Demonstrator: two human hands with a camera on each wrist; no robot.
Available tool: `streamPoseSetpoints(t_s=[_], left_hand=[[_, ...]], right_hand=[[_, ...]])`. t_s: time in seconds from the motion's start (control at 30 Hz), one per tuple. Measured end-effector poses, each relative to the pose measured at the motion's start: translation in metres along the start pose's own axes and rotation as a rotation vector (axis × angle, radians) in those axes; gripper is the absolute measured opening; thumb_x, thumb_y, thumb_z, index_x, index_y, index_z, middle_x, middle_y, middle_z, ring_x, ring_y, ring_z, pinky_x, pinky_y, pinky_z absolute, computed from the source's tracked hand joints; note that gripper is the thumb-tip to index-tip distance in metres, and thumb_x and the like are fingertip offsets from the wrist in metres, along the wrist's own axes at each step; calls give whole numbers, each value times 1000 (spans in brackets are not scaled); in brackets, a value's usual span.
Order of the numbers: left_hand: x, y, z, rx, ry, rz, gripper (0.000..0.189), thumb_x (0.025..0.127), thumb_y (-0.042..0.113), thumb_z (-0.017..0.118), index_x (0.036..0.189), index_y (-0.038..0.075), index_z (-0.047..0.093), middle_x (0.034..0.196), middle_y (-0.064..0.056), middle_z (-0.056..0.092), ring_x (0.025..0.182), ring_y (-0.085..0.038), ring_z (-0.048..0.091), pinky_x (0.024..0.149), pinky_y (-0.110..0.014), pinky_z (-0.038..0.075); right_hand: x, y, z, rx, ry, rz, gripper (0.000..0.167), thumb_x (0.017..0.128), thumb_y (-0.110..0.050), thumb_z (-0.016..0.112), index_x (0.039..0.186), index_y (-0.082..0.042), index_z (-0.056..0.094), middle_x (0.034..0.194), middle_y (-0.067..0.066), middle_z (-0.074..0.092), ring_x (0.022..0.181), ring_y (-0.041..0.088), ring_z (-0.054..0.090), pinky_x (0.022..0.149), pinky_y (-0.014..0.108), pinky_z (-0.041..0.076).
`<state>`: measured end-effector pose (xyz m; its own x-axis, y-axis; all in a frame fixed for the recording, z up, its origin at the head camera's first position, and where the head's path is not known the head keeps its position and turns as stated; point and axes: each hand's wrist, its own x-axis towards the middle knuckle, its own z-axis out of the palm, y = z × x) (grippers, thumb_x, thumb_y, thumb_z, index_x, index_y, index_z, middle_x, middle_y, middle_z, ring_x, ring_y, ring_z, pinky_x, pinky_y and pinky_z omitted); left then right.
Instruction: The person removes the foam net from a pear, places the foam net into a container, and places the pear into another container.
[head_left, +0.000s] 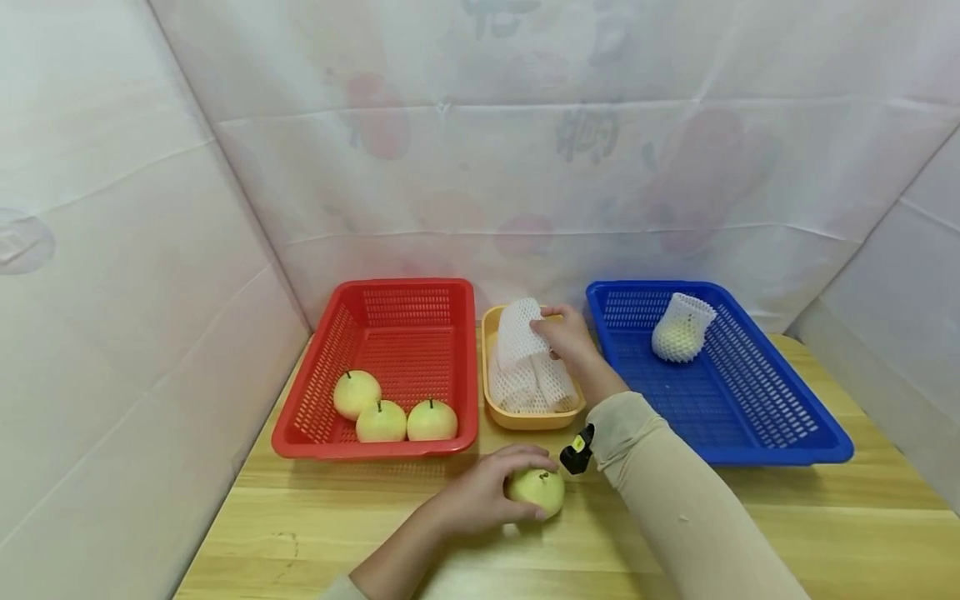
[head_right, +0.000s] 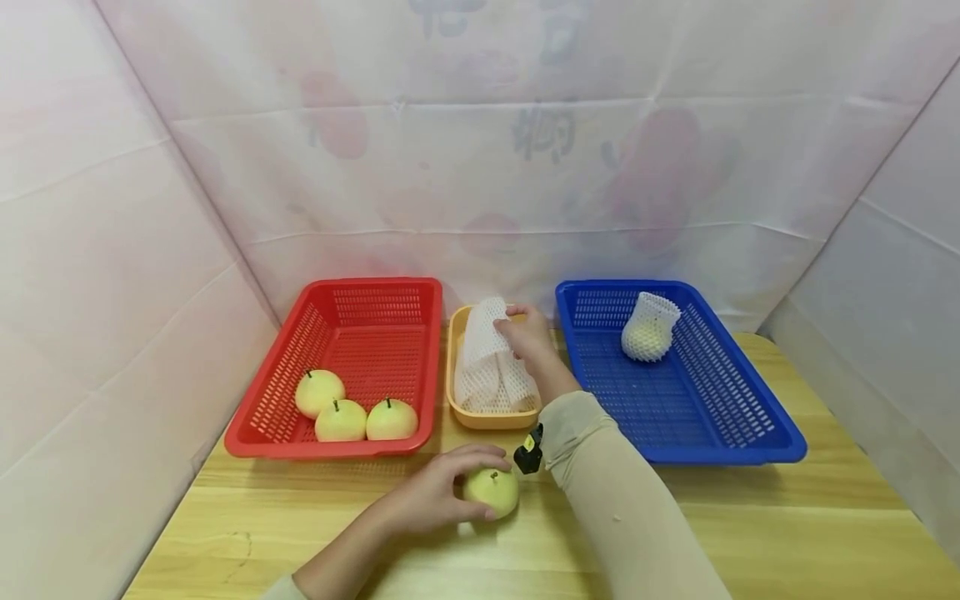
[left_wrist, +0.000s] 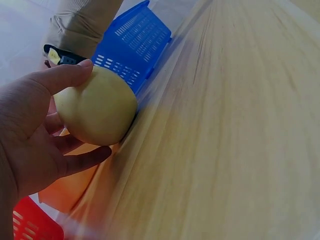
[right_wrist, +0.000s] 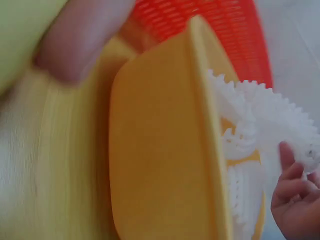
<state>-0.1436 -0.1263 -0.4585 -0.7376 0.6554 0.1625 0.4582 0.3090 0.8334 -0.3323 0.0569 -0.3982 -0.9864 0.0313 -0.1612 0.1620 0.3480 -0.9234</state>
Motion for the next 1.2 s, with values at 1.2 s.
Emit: streamPoseSetpoints(t_s=[1.2], left_hand=[[0, 0, 1, 34, 0, 24, 52, 84, 29, 79, 132, 27, 59, 142, -1, 54, 133, -11, 47, 112, -34, 39]], right_hand=[[-13, 14, 25, -872, -149, -187, 46, 93, -43, 63, 129, -14, 65, 133, 11, 63, 127, 37, 51, 110, 53, 39]])
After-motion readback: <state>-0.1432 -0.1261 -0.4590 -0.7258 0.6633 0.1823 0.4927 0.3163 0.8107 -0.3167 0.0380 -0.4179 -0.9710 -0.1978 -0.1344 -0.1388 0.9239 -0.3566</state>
